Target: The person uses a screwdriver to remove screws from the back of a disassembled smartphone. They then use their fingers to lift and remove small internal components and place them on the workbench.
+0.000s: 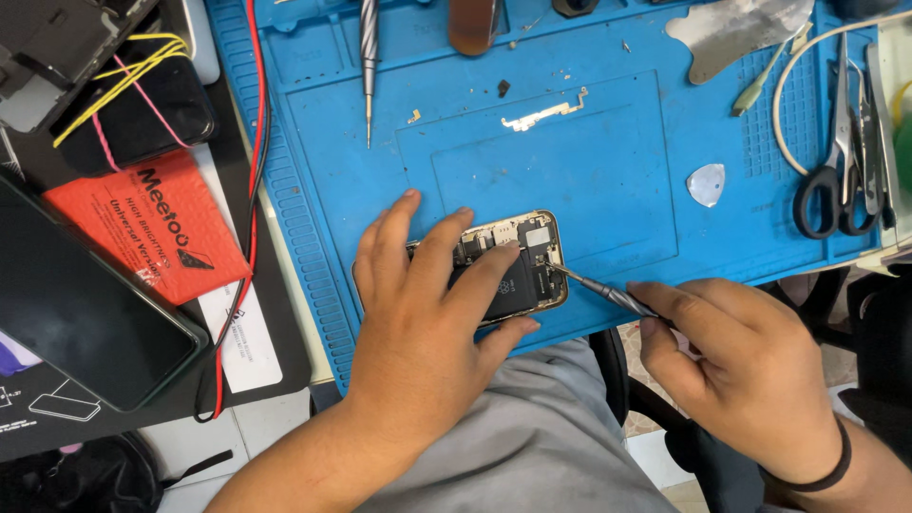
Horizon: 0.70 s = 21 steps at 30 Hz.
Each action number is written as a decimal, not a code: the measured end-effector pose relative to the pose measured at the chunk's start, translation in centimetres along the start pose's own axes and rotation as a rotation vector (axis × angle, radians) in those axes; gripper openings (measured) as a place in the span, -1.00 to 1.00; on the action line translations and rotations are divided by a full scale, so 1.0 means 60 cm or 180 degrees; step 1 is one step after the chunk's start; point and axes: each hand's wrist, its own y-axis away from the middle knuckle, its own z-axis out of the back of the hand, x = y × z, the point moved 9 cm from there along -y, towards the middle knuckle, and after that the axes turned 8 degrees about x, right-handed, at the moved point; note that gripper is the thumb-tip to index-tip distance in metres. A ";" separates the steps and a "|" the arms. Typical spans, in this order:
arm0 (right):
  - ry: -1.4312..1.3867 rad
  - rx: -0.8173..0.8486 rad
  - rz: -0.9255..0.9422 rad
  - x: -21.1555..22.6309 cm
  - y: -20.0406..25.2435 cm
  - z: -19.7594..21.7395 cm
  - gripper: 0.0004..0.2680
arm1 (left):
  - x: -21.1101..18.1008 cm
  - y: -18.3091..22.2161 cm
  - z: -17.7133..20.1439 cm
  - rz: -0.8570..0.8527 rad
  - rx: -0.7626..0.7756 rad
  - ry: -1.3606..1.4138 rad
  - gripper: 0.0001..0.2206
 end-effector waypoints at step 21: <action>0.0697 -0.0431 -0.0188 -0.038 -0.012 0.029 -0.87 | 0.042 0.064 0.074 0.0521 -0.0462 -0.0120 -0.38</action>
